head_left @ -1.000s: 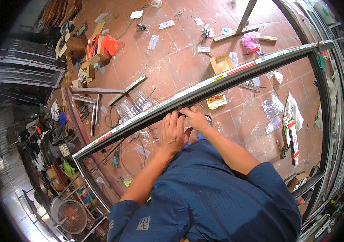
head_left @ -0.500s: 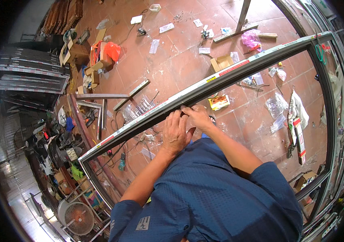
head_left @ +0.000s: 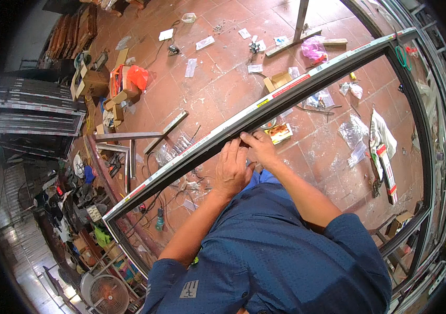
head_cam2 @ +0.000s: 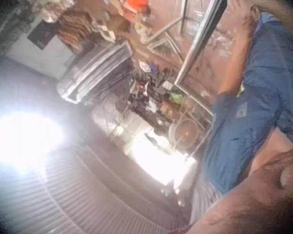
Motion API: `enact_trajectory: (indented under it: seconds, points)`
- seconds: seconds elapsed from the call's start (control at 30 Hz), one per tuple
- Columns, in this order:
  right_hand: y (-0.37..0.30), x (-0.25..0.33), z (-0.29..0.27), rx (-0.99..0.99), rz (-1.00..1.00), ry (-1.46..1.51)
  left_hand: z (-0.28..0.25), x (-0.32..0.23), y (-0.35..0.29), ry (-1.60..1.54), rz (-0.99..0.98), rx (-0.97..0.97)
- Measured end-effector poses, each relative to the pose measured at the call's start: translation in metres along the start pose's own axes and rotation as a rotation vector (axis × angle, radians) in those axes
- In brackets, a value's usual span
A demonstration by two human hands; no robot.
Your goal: The person inserts a black rubber seal into the groove of a metal window frame by hand, then uses a red-handled roller tool to press the seal into place along the frame's length.
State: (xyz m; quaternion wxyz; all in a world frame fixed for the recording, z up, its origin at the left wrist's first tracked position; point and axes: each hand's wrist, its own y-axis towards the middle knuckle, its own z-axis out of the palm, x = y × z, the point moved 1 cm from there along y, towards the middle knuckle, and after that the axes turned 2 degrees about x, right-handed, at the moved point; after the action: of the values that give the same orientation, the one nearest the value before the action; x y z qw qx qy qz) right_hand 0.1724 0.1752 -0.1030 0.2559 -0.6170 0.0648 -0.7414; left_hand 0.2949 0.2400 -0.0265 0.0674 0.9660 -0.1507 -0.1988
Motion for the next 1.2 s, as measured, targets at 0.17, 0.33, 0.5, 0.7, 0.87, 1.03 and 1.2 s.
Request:
enact_trajectory:
  seconds: [0.17,0.33,0.5,0.7,0.87,1.03,1.2]
  points:
    - [0.013,-0.026,-0.001,-0.204,-0.307,-0.169,0.006,0.001,0.008,0.017,0.053,-0.008]
    - [0.004,-0.001,-0.009,-0.051,-0.064,-0.098,0.003,0.005,0.008,-0.047,0.057,-0.003]
    - [0.007,-0.006,-0.029,-0.19,-0.028,-0.001,0.013,0.003,0.018,-0.063,0.119,-0.023]
    - [0.008,-0.008,-0.017,-0.26,-0.084,-0.064,0.007,-0.005,0.025,-0.099,0.074,0.011]
    - [0.006,0.007,-0.033,-0.196,-0.002,0.033,0.017,-0.022,0.033,-0.08,0.024,0.01]
    - [0.013,0.012,-0.039,-0.094,0.086,0.024,0.03,-0.028,0.032,-0.018,-0.037,0.007]
    - [0.025,-0.006,-0.059,0.033,-0.024,-0.06,0.025,-0.044,0.047,-0.002,-0.102,0.018]
